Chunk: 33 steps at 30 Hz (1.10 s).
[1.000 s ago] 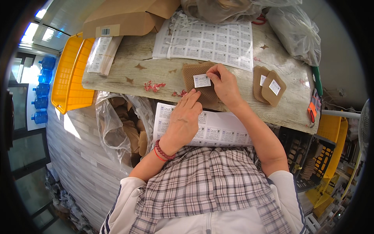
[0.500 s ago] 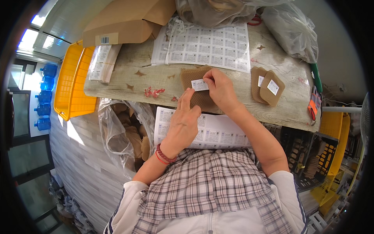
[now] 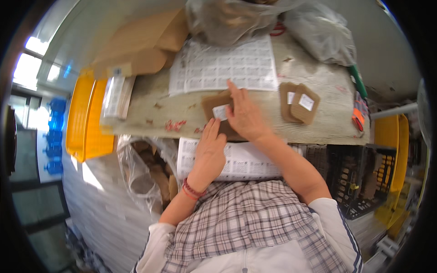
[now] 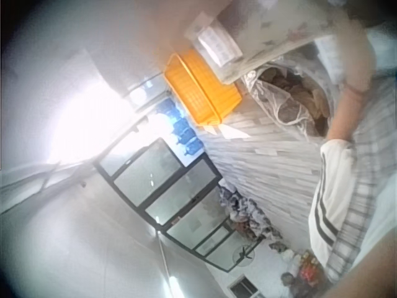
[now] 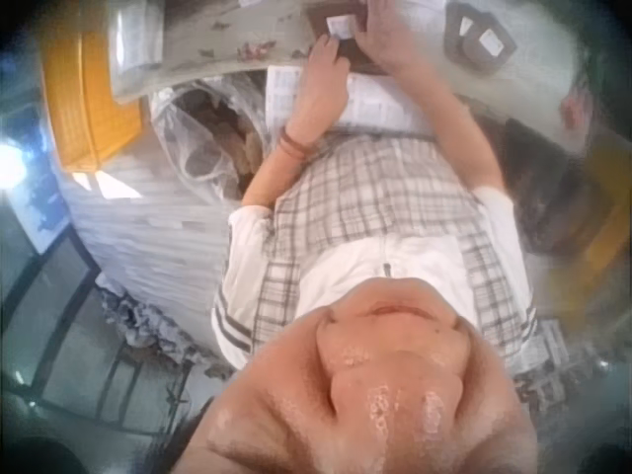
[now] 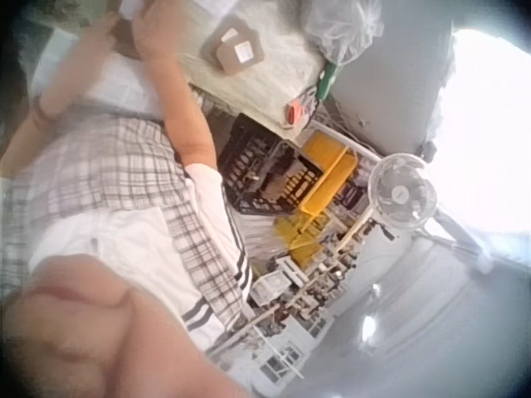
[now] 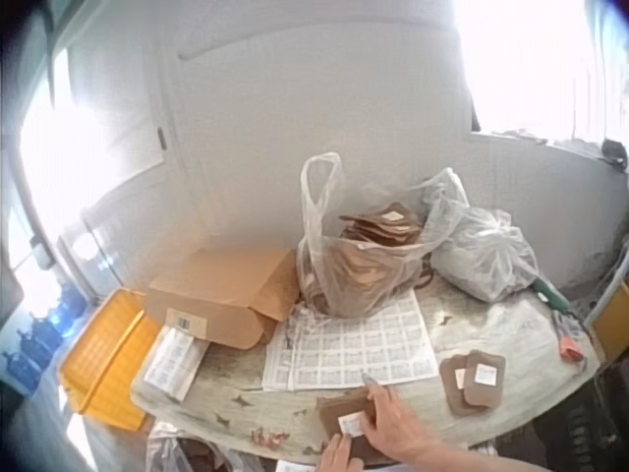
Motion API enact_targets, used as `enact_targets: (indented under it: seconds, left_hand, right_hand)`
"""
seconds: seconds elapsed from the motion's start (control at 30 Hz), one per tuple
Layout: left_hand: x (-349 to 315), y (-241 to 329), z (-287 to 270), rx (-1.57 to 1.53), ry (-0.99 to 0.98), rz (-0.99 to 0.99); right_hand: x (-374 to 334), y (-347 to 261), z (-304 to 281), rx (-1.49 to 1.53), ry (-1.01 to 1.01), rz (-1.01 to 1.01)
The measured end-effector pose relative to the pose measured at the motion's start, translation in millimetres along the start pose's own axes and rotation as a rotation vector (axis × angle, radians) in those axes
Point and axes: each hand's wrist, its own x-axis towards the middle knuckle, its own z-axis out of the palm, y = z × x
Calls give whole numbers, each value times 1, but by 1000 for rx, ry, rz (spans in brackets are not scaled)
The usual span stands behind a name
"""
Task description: The person repeatedly peels small white labels from a roll and sticks them onto small brown cardboard pieces on a cluttered work table. The person handles the cardboard pieces one at a time and stacks the labeled pieces to the right.
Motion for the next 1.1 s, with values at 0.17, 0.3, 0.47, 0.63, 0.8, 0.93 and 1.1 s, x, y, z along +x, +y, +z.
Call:
enact_targets:
  seconds: [0.17,0.3,0.47,0.63,0.8,0.93,1.1]
  left_hand:
    - [5,-7,0,86,-40,46]
    - [22,1,-2,35,-79,0]
    - [18,0,-15,53,-47,39]
    - [20,3,0,22,-61,66]
    - [13,-6,4,-10,-4,49]
    - [12,-9,4,-61,-6,22]
    - [13,-8,3,-73,0,34]
  right_hand:
    - [6,16,-11,14,122,-62]
    - [9,25,-40,24,145,-53]
    - [6,25,-26,62,85,-98]
    - [1,39,-25,27,193,-11]
    - [-8,33,4,-19,264,47]
    - [-7,35,8,-115,289,-117]
    - [0,38,7,-21,321,-124]
